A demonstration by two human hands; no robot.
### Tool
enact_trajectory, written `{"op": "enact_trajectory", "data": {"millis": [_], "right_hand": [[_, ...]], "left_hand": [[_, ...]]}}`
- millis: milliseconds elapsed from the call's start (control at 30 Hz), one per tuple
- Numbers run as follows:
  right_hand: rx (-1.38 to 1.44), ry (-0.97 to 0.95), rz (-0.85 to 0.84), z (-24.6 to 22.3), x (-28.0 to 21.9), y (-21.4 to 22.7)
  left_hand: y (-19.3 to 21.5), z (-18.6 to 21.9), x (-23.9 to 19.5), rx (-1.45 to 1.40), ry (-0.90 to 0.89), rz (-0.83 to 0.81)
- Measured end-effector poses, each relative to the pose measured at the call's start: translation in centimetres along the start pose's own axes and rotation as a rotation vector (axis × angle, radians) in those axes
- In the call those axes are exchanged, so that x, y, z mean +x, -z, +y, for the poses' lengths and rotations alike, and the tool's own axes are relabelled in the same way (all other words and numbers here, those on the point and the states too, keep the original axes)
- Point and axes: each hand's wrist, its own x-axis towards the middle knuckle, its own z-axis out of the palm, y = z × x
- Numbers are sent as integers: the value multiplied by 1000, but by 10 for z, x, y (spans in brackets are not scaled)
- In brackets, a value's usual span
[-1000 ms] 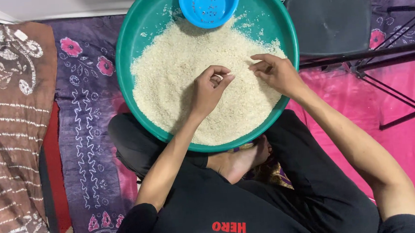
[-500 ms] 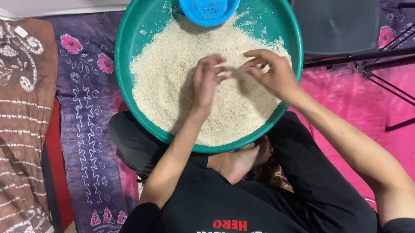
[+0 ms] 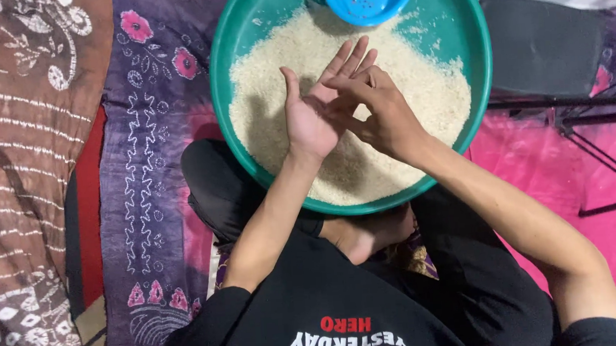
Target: The person cleans and sorts rice by hand in a large green tray, shifting the rice to expose impurities, then picking out debris and placing it in a colander.
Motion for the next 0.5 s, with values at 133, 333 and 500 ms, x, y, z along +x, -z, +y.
{"op": "enact_trajectory", "data": {"millis": [133,333,500], "right_hand": [[74,-113,14,-1,12,-11],[51,-88,71,-1,24,-27],[1209,-850,687,12,35,-55]], "left_hand": [[6,15,-5,33,-10,-13],[11,37,-6,-65,-63,-22],[58,33,17,-25,-275,-642]]}}
